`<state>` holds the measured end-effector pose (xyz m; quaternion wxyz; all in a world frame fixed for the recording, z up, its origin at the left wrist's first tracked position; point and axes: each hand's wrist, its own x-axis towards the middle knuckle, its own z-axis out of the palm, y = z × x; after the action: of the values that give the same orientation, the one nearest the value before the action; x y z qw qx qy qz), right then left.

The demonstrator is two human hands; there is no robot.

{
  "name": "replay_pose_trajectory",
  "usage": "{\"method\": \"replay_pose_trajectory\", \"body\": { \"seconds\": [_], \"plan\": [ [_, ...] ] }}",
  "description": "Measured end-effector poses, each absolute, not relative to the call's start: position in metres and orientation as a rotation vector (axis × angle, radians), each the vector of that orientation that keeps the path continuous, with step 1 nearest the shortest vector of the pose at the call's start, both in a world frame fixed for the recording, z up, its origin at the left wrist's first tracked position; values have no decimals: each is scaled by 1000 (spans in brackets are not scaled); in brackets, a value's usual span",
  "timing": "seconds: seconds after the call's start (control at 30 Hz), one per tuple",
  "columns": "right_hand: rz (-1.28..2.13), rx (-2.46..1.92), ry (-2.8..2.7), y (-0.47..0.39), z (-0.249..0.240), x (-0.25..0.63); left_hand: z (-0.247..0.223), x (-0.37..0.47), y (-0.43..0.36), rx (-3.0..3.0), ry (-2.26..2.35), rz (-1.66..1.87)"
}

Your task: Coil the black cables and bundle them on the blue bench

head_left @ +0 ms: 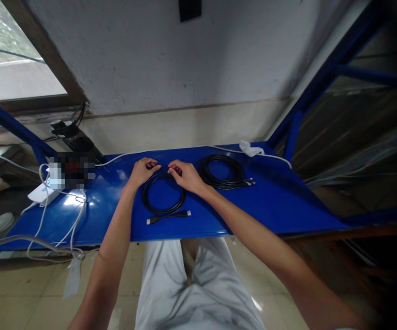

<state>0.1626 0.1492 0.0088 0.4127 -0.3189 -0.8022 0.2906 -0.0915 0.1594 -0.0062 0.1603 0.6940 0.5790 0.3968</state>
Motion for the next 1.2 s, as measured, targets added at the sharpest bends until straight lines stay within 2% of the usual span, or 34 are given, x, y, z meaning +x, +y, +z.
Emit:
{"method": "replay_pose_trajectory", "body": {
  "seconds": [0.23,0.47,0.67,0.8,0.9,1.03,1.2],
  "plan": [
    [703,-788,-2045,146,8,162,-10,-100,162,2031,1640,1099],
    [591,-775,-2091,144,21,168,-11,-123,162,1937,1949,1132],
    [305,-803,-2087,128,52,248,0,-122,158,1938,2121,1216],
    [155,-978,-2207,111,41,327,8,-103,157,1964,1963,1358],
    [179,-1001,-2353,107,20,363,9,-91,155,2070,1829,1342],
    [253,-969,-2359,112,3,371,5,-82,154,2125,1725,1276],
    [146,-992,-2291,115,5,366,2,-72,153,2030,1544,1235]
  ]
}}
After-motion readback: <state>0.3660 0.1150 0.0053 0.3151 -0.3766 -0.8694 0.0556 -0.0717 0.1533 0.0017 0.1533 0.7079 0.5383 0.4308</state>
